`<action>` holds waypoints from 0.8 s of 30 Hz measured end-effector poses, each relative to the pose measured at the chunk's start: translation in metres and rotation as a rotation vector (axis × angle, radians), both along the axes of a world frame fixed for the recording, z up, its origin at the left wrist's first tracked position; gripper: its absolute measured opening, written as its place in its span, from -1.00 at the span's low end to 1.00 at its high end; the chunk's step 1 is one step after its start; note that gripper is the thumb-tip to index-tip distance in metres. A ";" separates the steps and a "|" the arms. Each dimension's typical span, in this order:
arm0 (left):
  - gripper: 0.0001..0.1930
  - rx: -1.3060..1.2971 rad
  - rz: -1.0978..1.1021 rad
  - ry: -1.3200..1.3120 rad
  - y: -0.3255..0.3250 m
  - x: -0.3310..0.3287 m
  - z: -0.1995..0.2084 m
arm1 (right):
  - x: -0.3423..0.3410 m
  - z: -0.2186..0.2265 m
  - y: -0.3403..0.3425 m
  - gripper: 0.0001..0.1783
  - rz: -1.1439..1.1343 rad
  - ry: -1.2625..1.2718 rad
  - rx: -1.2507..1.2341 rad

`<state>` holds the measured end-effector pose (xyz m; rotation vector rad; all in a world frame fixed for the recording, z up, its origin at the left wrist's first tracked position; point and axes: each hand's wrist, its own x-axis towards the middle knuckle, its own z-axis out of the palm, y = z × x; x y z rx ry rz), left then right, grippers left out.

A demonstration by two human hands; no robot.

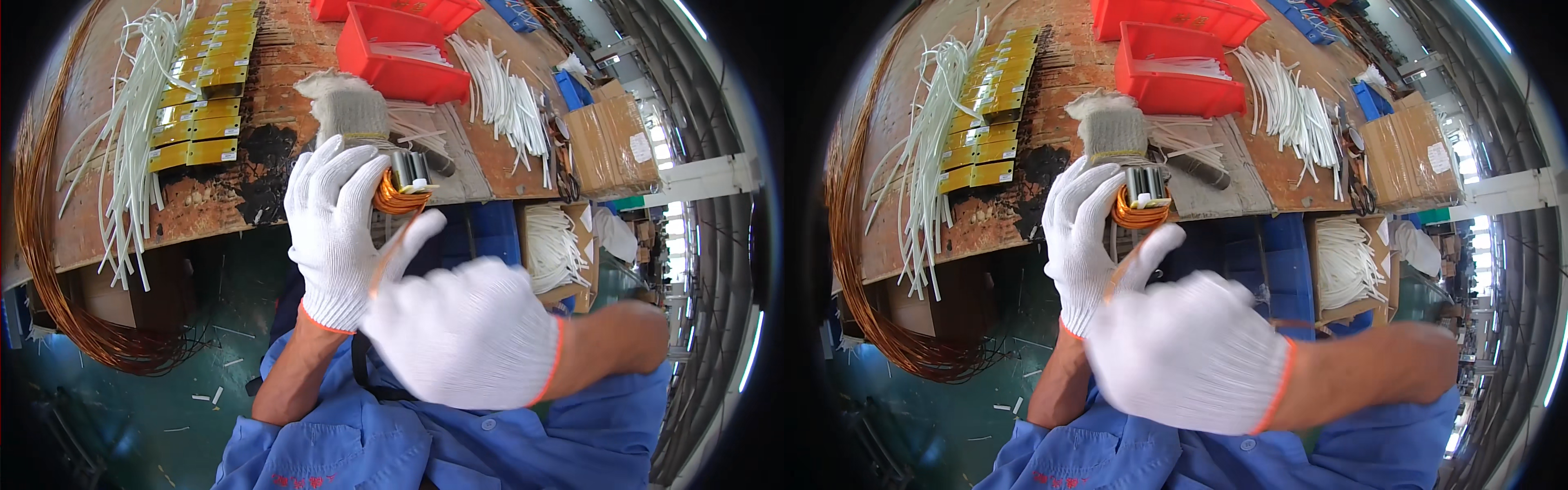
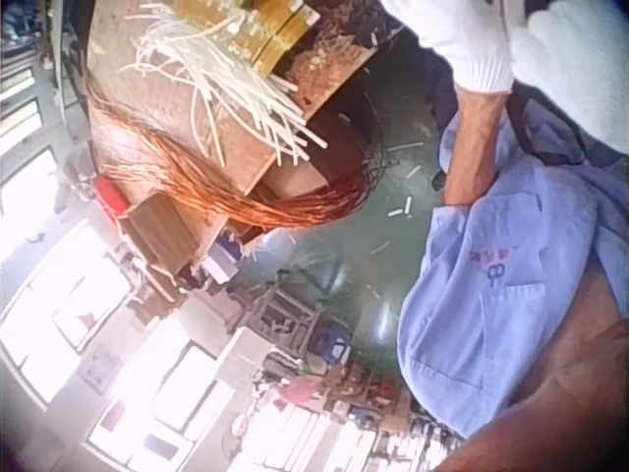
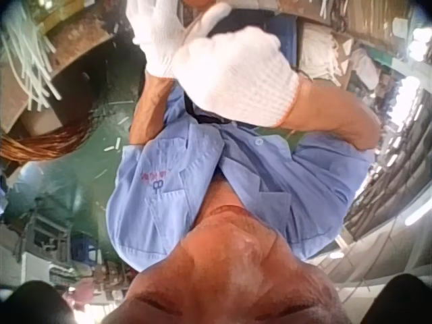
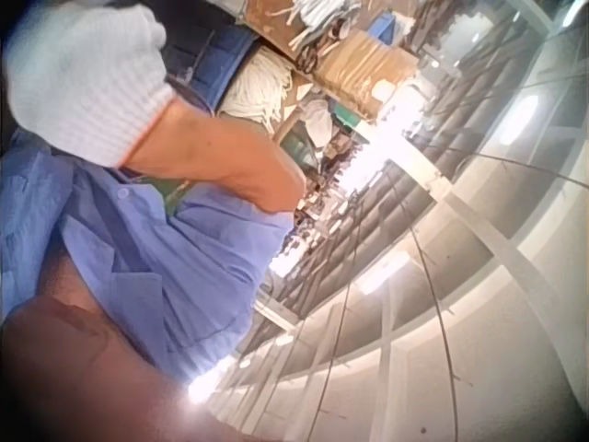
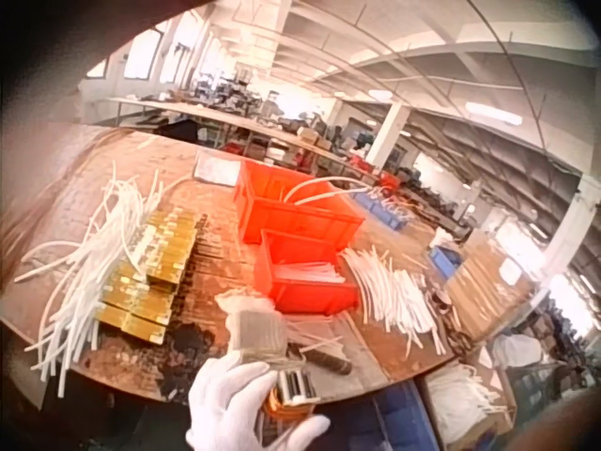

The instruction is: Manually winding copper wire onto a core and securing it with white plastic casing during an electronics fabrication task.

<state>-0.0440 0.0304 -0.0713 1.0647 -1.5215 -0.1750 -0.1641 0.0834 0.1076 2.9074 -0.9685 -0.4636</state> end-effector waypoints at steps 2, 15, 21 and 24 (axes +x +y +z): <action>-0.32 -0.034 0.020 0.064 -0.004 0.002 -0.006 | 0.019 0.002 -0.042 -0.77 0.198 -0.085 -0.105; -0.35 0.113 -0.058 0.112 0.006 -0.007 0.006 | -0.096 -0.052 -0.068 -0.83 -0.386 -0.587 0.208; -0.29 0.041 -0.035 -0.027 0.006 -0.007 0.014 | -0.045 -0.030 0.009 -0.83 -0.165 -0.203 -0.162; -0.32 0.015 -0.002 0.017 0.003 -0.010 0.001 | -0.017 -0.020 -0.024 -0.77 0.027 -0.073 -0.286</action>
